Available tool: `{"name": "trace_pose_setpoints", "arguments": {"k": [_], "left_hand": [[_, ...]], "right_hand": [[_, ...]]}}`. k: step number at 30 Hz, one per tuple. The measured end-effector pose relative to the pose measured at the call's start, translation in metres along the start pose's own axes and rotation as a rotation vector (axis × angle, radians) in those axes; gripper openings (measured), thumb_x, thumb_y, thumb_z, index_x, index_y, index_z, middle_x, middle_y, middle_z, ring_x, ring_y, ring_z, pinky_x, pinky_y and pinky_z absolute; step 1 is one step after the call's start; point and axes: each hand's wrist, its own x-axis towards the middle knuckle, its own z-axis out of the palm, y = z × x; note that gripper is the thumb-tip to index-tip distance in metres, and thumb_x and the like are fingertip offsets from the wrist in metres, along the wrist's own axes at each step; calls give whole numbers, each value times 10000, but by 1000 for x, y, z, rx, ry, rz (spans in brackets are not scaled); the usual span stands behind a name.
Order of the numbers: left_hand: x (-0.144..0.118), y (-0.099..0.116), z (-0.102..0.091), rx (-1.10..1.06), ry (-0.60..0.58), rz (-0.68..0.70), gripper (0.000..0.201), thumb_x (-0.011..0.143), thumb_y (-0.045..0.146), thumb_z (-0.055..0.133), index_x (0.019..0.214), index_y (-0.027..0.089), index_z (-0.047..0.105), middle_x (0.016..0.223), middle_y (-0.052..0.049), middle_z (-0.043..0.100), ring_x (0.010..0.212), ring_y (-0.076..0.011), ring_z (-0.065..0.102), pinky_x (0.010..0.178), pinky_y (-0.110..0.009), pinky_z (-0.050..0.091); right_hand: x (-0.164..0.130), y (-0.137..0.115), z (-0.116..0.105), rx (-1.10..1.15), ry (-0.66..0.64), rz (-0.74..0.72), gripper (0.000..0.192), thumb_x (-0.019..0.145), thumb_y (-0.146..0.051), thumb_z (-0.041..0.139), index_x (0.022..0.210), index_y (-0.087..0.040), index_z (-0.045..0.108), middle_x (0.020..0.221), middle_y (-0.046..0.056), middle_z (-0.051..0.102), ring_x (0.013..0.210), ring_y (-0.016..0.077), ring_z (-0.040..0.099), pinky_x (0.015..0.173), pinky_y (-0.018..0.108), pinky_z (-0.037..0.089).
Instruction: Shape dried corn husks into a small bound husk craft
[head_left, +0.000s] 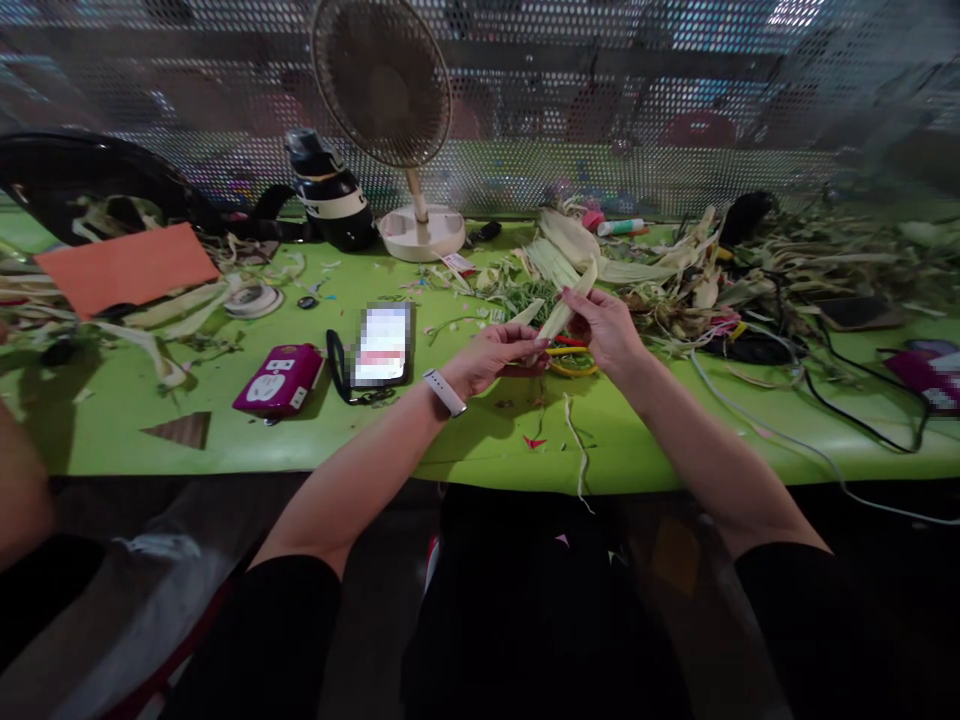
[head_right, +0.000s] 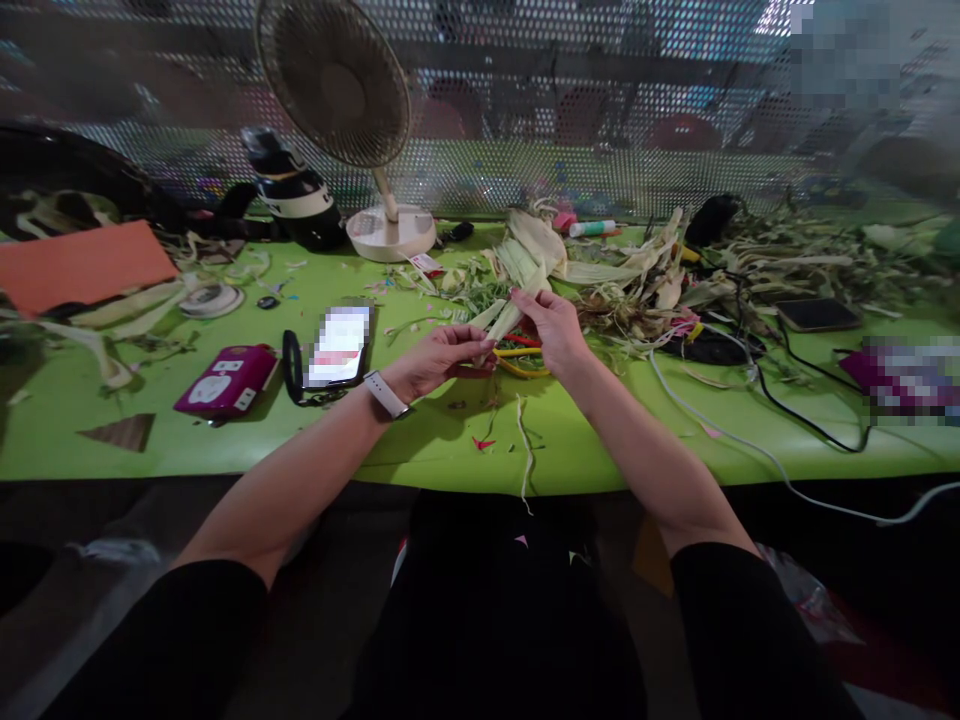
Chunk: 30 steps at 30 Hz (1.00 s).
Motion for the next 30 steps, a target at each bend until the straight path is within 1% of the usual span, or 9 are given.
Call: {"name": "trace_pose_setpoints", "arguments": {"k": [4, 8, 12, 15, 17, 20, 23, 26, 30], "left_hand": [[1, -2, 0, 3, 0, 16, 259, 711, 255, 831, 725, 136, 601, 702, 0, 678, 656, -108, 659, 851, -394, 579], [4, -5, -1, -11, 42, 35, 302, 714, 292, 828, 645, 148, 572, 679, 7, 663, 656, -117, 667, 824, -372, 588], [6, -6, -1, -4, 93, 47, 316, 726, 328, 818, 587, 174, 579, 631, 14, 652, 642, -115, 647, 784, -336, 591], [8, -6, -1, 1, 119, 48, 254, 744, 330, 803, 623, 189, 630, 660, 8, 677, 636, -118, 642, 777, -339, 593], [8, -6, -1, -11, 121, 58, 209, 768, 340, 780, 664, 191, 677, 683, -4, 695, 629, -123, 647, 779, -344, 595], [7, -3, -3, -39, 77, 61, 185, 794, 361, 751, 757, 180, 738, 737, -41, 731, 663, -152, 683, 804, -371, 593], [4, 0, -6, -28, -1, 35, 157, 766, 297, 776, 820, 151, 751, 804, -81, 762, 717, -169, 713, 834, -374, 586], [0, 3, -7, -1, -63, 1, 120, 760, 216, 778, 836, 131, 741, 838, -92, 772, 736, -159, 725, 878, -380, 578], [-1, 3, -7, -11, -85, -30, 79, 801, 220, 748, 817, 144, 738, 807, -79, 773, 727, -158, 735, 854, -372, 597]], "right_hand": [[-3, -2, 3, 45, -16, 48, 461, 509, -514, 892, 728, -196, 639, 656, -31, 646, 590, 117, 594, 555, 259, 534], [-8, -5, 6, 22, -69, 84, 447, 593, -566, 838, 770, -201, 650, 678, -18, 663, 628, 133, 622, 564, 259, 531], [-12, -4, 8, -37, -183, 169, 414, 576, -485, 871, 772, -179, 674, 639, -20, 652, 533, 87, 546, 477, 211, 439], [-12, -1, 8, -66, -178, 177, 383, 541, -413, 896, 690, -162, 649, 558, -37, 610, 457, 54, 459, 427, 192, 364], [-11, 1, 8, -62, -153, 183, 378, 547, -411, 891, 669, -161, 635, 544, -39, 606, 441, 49, 443, 418, 190, 354], [-7, 3, 6, -44, -125, 187, 360, 584, -406, 876, 675, -168, 623, 557, -35, 616, 444, 56, 460, 419, 195, 368], [-3, 4, 4, -20, -87, 169, 327, 627, -386, 859, 678, -175, 614, 545, -36, 606, 446, 69, 476, 435, 210, 408], [1, 7, 3, 17, -54, 165, 294, 650, -373, 844, 698, -179, 629, 576, -21, 640, 478, 97, 533, 467, 234, 461], [3, 9, 2, 59, -61, 145, 302, 621, -375, 859, 709, -192, 635, 580, -18, 645, 509, 118, 560, 473, 245, 472]]}}
